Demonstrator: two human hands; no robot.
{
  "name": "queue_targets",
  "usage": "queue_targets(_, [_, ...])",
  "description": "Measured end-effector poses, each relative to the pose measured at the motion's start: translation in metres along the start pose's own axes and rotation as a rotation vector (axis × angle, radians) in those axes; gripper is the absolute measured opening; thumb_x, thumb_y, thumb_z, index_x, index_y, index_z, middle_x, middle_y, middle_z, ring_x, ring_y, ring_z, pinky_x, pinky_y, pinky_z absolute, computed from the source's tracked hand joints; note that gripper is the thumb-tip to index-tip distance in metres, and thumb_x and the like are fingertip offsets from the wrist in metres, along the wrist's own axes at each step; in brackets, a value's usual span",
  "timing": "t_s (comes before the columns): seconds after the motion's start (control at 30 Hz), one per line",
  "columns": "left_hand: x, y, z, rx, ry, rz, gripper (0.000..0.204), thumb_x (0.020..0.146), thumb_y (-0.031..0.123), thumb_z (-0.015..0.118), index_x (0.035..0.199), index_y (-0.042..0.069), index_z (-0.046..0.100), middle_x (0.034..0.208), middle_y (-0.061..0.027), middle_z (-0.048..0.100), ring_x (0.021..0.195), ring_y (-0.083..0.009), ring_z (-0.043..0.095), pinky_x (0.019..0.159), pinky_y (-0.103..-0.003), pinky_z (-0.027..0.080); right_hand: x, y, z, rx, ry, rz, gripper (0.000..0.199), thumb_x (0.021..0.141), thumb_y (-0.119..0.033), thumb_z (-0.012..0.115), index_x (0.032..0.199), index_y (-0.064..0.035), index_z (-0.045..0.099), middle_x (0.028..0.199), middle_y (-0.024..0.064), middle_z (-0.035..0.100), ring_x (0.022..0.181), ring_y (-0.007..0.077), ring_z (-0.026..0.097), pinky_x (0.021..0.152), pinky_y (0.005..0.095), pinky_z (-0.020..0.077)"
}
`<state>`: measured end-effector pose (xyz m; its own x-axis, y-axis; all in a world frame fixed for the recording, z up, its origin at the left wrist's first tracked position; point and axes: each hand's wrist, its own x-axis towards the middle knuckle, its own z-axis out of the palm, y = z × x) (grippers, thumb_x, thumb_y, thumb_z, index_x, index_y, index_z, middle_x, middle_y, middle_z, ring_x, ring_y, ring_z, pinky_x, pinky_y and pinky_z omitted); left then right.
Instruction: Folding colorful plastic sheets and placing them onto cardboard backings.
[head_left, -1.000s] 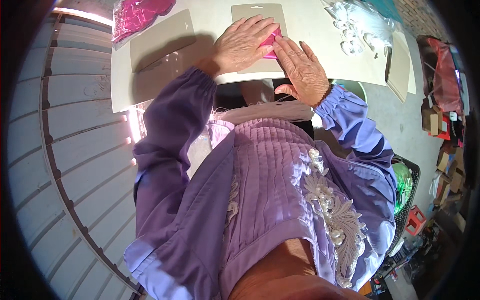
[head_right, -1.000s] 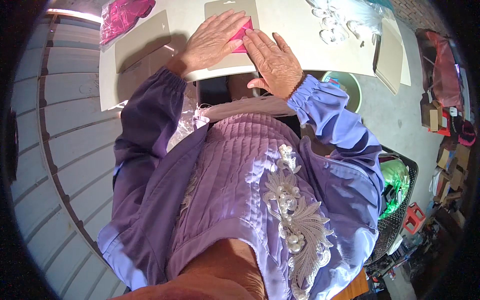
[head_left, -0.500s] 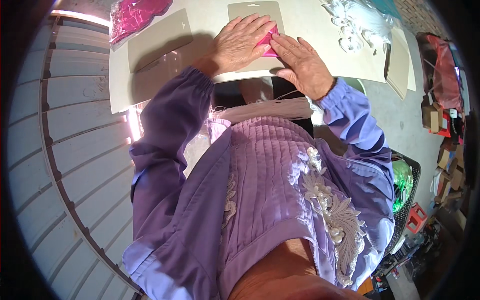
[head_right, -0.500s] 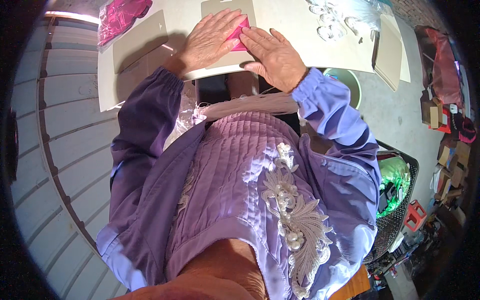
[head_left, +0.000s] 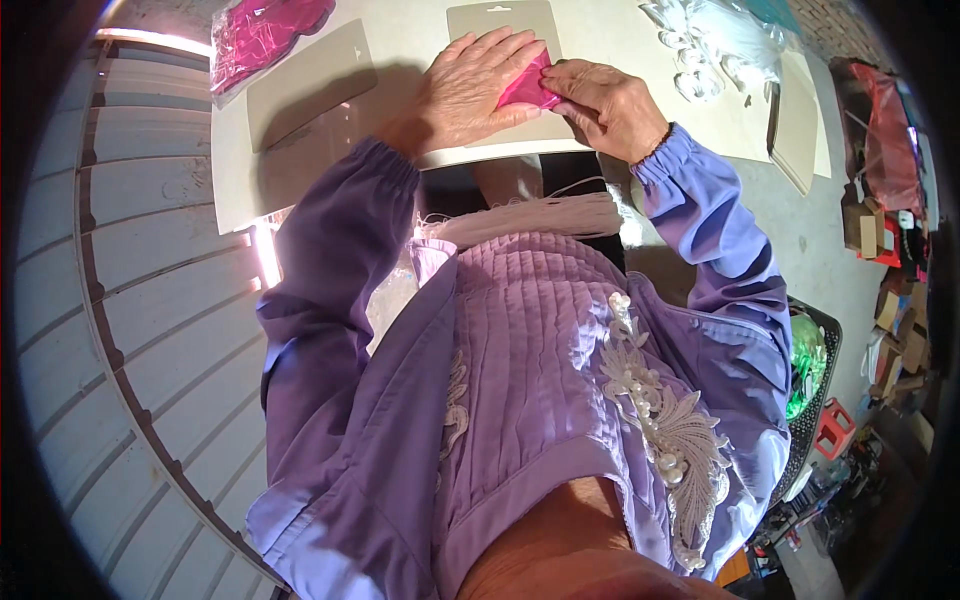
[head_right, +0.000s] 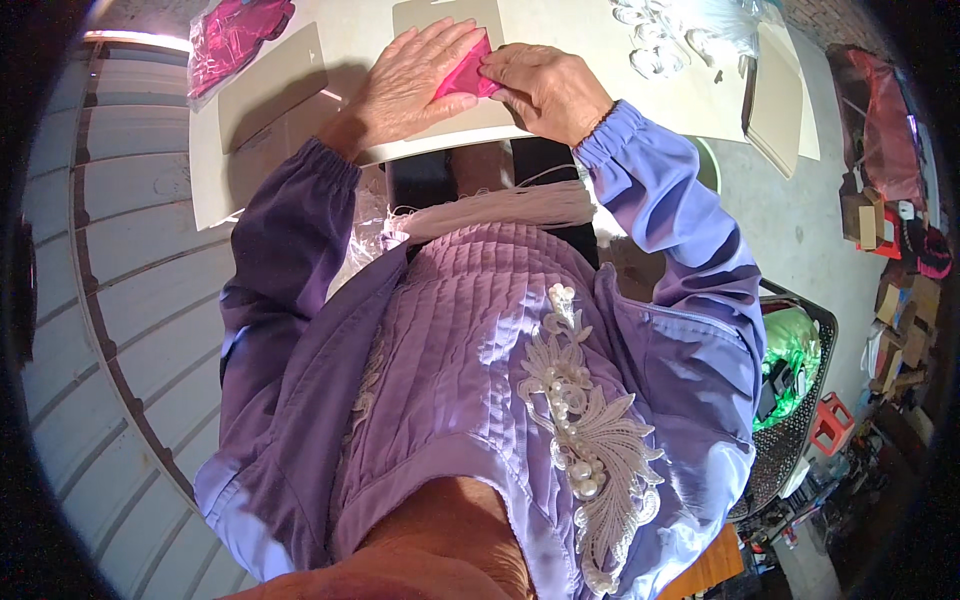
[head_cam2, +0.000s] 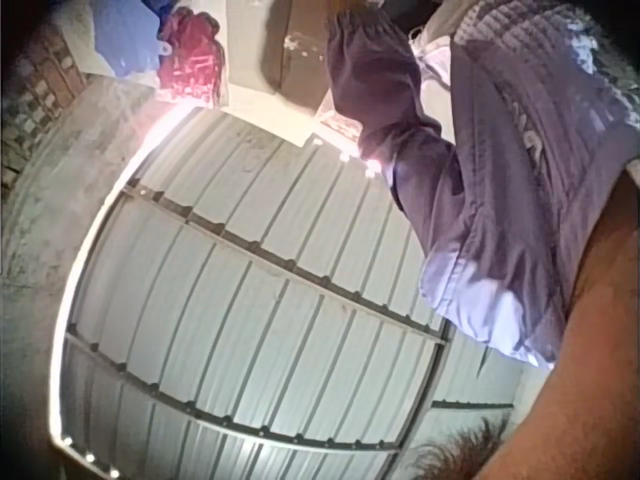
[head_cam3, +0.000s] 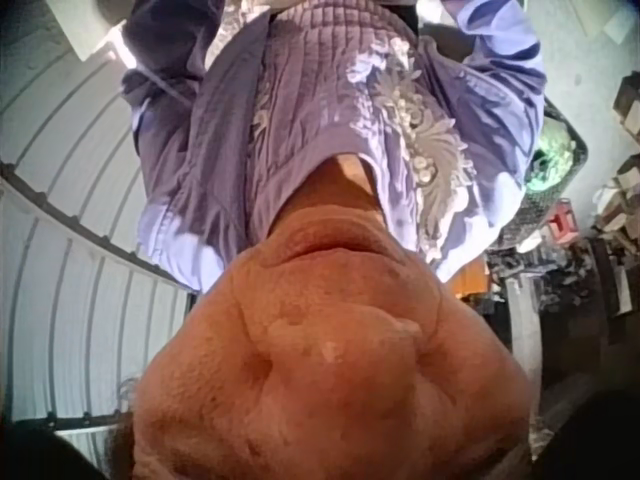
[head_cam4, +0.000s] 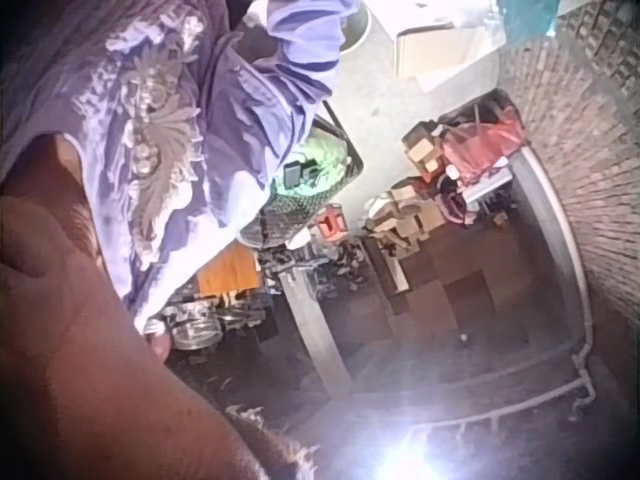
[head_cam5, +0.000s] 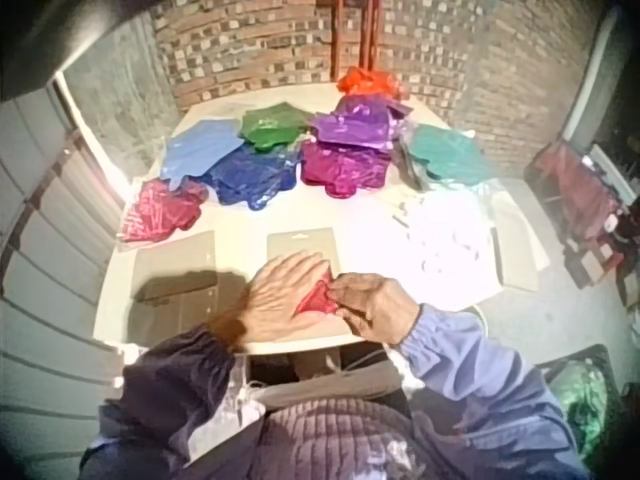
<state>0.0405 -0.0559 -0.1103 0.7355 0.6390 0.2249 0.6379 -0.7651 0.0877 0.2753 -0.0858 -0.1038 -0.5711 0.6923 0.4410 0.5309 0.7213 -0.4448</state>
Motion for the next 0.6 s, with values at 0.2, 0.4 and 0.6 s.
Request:
queue_targets(0.2, [0.000, 0.002, -0.004, -0.020, 0.023, 0.012, 0.072, 0.090, 0.044, 0.059, 0.147, 0.010, 0.032, 0.152, -0.0102, 0.034, 0.141, -0.0284, 0.029, 0.115, -0.047, 0.023, 0.006, -0.001, -0.005, -0.358, 0.089, -0.382, 0.025, 0.075, -0.012, 0.073, 0.099, -0.0052, 0.071, 0.102, 0.0085, 0.071, 0.096, 0.0208, 0.067, 0.084, 0.0332, 0.0519])
queue_targets(0.4, [0.003, 0.002, -0.005, -0.013, 0.020, 0.034, 0.072, 0.088, 0.041, 0.061, 0.147, 0.009, 0.032, 0.152, -0.0103, 0.034, 0.141, -0.0284, 0.030, 0.115, -0.047, 0.023, 0.005, 0.006, -0.002, -0.430, 0.119, -0.433, 0.025, 0.073, -0.013, 0.073, 0.097, -0.0056, 0.070, 0.102, 0.0067, 0.071, 0.093, 0.0195, 0.066, 0.084, 0.0337, 0.0502])
queue_targets(0.6, [0.002, 0.000, -0.001, -0.025, 0.025, 0.022, 0.073, 0.089, 0.042, 0.061, 0.148, 0.011, 0.032, 0.152, -0.0093, 0.033, 0.142, -0.0275, 0.029, 0.115, -0.046, 0.023, 0.010, 0.003, -0.006, -0.432, 0.099, -0.405, 0.023, 0.072, -0.012, 0.071, 0.093, -0.0056, 0.070, 0.102, 0.0060, 0.070, 0.096, 0.0199, 0.066, 0.080, 0.0348, 0.0495])
